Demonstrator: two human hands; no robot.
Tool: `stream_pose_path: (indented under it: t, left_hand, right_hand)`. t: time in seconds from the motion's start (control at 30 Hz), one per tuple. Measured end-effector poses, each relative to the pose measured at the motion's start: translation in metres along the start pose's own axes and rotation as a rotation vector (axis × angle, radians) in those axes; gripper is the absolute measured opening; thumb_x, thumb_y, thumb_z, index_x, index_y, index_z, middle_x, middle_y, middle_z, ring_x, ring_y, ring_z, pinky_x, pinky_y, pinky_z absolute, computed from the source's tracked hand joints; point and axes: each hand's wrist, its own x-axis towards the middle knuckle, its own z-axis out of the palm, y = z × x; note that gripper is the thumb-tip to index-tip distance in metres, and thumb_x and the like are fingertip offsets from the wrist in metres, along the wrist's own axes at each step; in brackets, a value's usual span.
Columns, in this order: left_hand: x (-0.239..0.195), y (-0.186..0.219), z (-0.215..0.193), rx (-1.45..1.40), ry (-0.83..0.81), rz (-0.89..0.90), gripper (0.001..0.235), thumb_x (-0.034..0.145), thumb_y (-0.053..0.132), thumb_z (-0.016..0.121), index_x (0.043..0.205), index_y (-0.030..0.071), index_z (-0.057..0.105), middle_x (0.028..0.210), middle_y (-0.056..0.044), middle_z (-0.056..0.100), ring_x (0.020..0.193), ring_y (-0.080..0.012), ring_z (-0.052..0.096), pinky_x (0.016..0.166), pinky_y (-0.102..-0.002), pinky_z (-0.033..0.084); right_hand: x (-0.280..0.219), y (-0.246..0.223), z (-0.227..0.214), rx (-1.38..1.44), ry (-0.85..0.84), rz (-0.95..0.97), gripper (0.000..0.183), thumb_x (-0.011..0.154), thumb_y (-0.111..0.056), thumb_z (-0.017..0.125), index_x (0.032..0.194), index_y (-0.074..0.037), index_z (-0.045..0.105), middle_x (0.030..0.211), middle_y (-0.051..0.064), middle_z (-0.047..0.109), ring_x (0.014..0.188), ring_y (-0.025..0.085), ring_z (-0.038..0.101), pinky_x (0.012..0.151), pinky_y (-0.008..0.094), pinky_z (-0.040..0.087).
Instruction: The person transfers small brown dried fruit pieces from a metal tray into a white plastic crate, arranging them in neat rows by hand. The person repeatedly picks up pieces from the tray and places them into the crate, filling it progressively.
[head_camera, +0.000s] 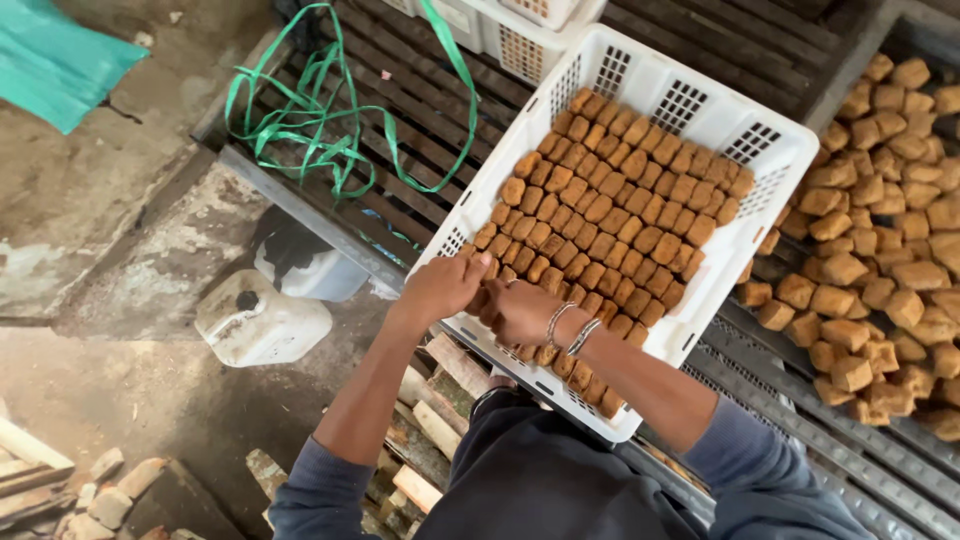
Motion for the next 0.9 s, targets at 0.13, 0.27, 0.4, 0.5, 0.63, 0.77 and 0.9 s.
stream_pose_path:
  t: [0.13, 0.27, 0.4, 0.5, 0.63, 0.77, 0.9]
  left_hand:
    - [0.01, 0.002, 0.002, 0.117, -0.061, -0.041, 0.074, 0.106, 0.059, 0.023, 0.111, 0.003, 0.072, 0.106, -0.026, 0.072, 0.105, -0.0469, 0.066, 0.094, -0.056, 0.051]
    - [0.016, 0.015, -0.005, 0.231, -0.13, 0.058, 0.069, 0.106, 0.054, 0.021, 0.111, 0.006, 0.071, 0.109, -0.024, 0.073, 0.105, -0.0458, 0.067, 0.095, -0.057, 0.05]
    - [0.018, 0.021, -0.008, 0.385, -0.232, 0.092, 0.064, 0.102, 0.057, 0.018, 0.129, 0.026, 0.067, 0.108, -0.023, 0.073, 0.104, -0.0458, 0.068, 0.092, -0.058, 0.051]
    - [0.025, 0.025, -0.005, 0.662, -0.242, -0.064, 0.065, 0.102, 0.064, 0.023, 0.122, 0.022, 0.069, 0.106, -0.019, 0.076, 0.104, -0.0415, 0.071, 0.09, -0.056, 0.055]
    - [0.021, 0.01, 0.006, 0.83, -0.135, 0.326, 0.059, 0.102, 0.052, 0.029, 0.09, 0.017, 0.076, 0.095, -0.012, 0.079, 0.097, -0.0351, 0.073, 0.1, -0.051, 0.053]
    - [0.02, -0.008, 0.013, 0.972, -0.318, 0.519, 0.051, 0.102, 0.036, 0.032, 0.137, 0.014, 0.061, 0.109, -0.006, 0.074, 0.095, -0.0302, 0.074, 0.085, -0.051, 0.057]
    - [0.03, 0.003, 0.015, 0.618, -0.1, 0.347, 0.045, 0.103, 0.043, 0.043, 0.12, 0.011, 0.07, 0.115, -0.01, 0.075, 0.109, -0.0339, 0.07, 0.103, -0.051, 0.051]
  right_hand:
    - [0.007, 0.005, 0.005, -0.008, -0.004, 0.0, 0.027, 0.077, -0.025, 0.077, 0.095, -0.006, 0.07, 0.084, 0.013, 0.074, 0.083, 0.027, 0.073, 0.078, 0.041, 0.057]
    - [0.028, 0.02, 0.01, 0.069, 0.274, -0.279, 0.02, 0.084, -0.024, 0.066, 0.086, -0.005, 0.074, 0.082, 0.018, 0.071, 0.077, 0.035, 0.067, 0.073, 0.049, 0.053]
    - [0.038, 0.019, 0.039, 0.04, 0.34, -0.27, 0.021, 0.079, -0.018, 0.064, 0.091, -0.007, 0.077, 0.093, 0.018, 0.075, 0.092, 0.037, 0.071, 0.083, 0.049, 0.056]
    - [0.02, 0.017, 0.038, 0.041, 0.415, -0.256, 0.02, 0.084, -0.021, 0.062, 0.091, -0.01, 0.077, 0.095, 0.015, 0.075, 0.099, 0.037, 0.068, 0.082, 0.05, 0.055]
    - [-0.09, 0.077, 0.018, 0.202, 1.083, -0.247, 0.027, 0.085, -0.02, 0.066, 0.108, -0.005, 0.066, 0.107, 0.017, 0.067, 0.1, 0.039, 0.064, 0.082, 0.048, 0.054]
    - [-0.241, 0.218, 0.006, -0.151, 1.151, 0.761, 0.021, 0.089, -0.007, 0.066, 0.108, -0.011, 0.072, 0.103, 0.009, 0.072, 0.082, 0.021, 0.068, 0.065, 0.036, 0.055]
    - [-0.334, 0.311, 0.077, -0.16, 1.355, 1.016, 0.016, 0.096, -0.011, 0.072, 0.109, -0.008, 0.064, 0.1, 0.017, 0.066, 0.105, 0.04, 0.064, 0.091, 0.05, 0.053]
